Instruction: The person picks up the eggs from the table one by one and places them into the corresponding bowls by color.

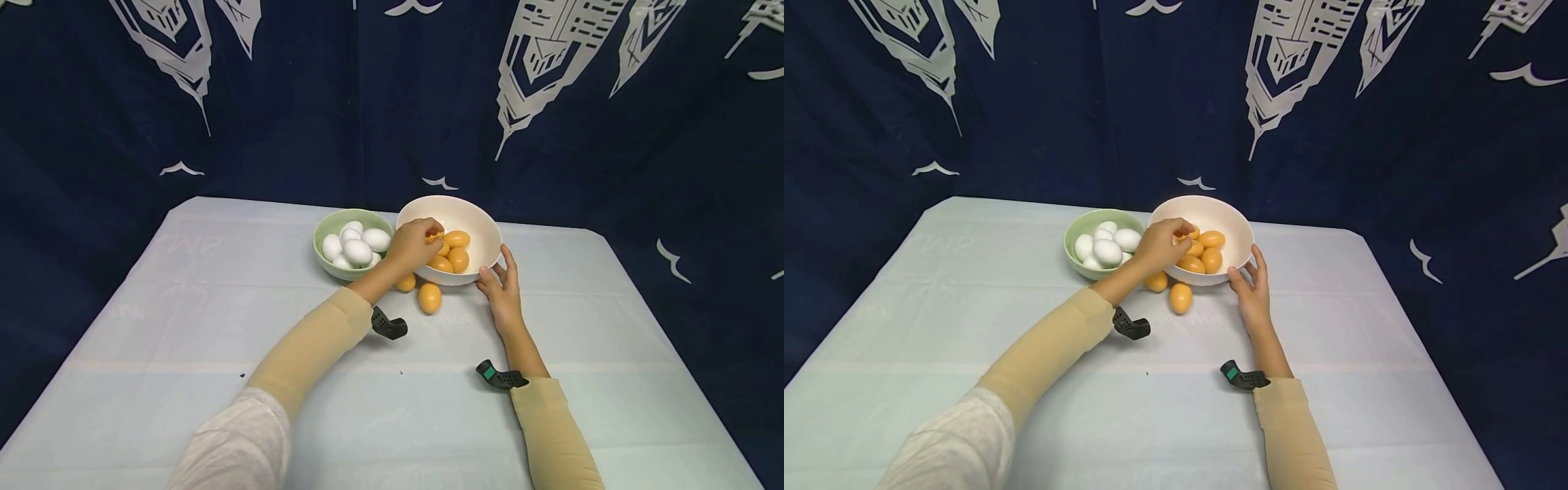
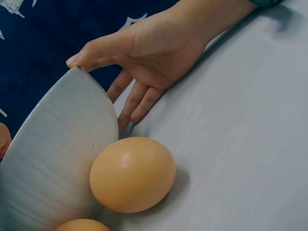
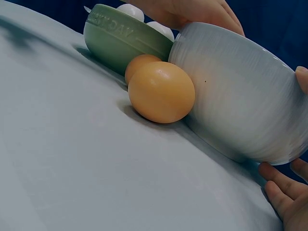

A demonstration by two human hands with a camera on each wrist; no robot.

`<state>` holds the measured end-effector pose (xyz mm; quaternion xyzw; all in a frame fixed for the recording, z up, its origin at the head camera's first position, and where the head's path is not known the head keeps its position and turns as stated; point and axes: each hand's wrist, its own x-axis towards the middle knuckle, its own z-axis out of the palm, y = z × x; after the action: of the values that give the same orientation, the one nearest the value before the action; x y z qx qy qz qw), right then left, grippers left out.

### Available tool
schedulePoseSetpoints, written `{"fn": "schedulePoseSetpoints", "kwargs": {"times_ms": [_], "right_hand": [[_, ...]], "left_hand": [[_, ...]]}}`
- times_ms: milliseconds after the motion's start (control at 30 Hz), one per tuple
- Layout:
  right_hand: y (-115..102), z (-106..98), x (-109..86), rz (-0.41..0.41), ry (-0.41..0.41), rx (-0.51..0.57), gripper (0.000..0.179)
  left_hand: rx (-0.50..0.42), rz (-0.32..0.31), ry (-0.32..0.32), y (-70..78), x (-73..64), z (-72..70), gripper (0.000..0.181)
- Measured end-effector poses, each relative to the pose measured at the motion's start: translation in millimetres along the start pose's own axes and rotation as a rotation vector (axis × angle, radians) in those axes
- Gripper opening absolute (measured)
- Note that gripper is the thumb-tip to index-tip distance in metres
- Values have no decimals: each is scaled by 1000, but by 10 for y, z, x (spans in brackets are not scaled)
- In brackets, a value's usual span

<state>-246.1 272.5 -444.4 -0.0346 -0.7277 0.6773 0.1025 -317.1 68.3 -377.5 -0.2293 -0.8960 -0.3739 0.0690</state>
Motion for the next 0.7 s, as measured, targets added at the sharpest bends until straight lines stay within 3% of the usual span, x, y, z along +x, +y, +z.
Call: {"fn": "schedulePoseSetpoints", "kwargs": {"times_ms": [167, 367, 700], "right_hand": [[-2, 5, -4, 0, 4, -6, 71], [-2, 2, -6, 4, 10, -18, 71], [8, 4, 2, -2, 10, -5, 71]], "left_hand": [[-122, 26, 33, -33, -68, -40, 24], [-203, 58, 56, -44, -136, -83, 24], [-223, 51, 119, -68, -286, -175, 25]]}}
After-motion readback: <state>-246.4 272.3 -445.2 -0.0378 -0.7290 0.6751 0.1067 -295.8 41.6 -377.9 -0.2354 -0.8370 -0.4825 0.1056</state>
